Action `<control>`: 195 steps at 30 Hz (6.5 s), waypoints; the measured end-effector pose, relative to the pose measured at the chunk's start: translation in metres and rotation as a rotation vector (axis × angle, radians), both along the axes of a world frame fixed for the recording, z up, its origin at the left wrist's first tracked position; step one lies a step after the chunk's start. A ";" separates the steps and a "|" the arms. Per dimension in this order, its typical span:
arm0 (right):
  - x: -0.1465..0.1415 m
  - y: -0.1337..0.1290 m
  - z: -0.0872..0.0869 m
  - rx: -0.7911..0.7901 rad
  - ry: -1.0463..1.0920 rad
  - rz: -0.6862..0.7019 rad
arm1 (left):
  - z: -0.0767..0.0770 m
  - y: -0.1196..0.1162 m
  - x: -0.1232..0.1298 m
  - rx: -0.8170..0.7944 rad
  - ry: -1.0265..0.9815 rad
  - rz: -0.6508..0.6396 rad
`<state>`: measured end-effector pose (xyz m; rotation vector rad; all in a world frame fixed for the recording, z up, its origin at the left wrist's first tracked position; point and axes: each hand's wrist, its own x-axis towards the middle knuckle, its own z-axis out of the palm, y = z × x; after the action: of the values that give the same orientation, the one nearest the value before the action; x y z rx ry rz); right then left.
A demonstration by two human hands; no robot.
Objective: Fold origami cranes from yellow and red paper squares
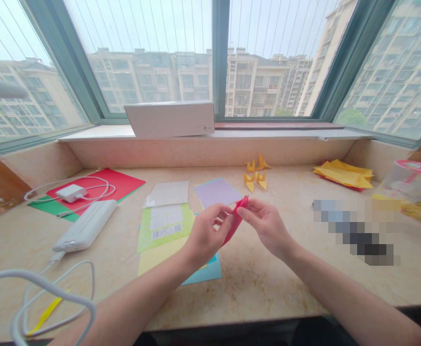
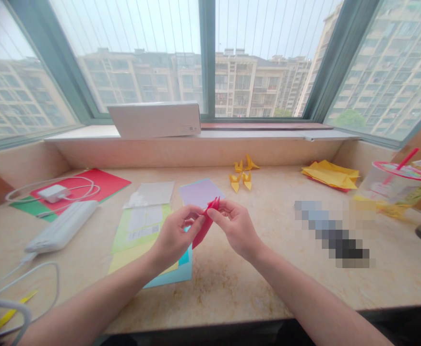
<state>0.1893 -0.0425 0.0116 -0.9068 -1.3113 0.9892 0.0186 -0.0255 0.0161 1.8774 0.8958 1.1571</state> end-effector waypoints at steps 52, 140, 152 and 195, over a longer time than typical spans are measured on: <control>0.037 -0.001 0.017 0.606 -0.624 -0.141 | 0.008 0.004 -0.018 0.543 0.287 -0.095; 0.039 -0.008 0.019 0.116 -0.772 0.128 | 0.007 0.013 -0.025 0.828 0.717 -0.129; 0.040 -0.008 0.020 0.082 -0.785 0.154 | 0.011 0.010 -0.023 0.834 0.707 -0.165; 0.025 -0.010 0.016 0.222 -0.656 -0.077 | 0.013 0.009 -0.018 0.393 0.487 -0.144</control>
<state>0.2140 -0.0521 0.0271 -1.1460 -1.8716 0.4754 0.0007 -0.0170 0.0289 2.5703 0.8048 0.8408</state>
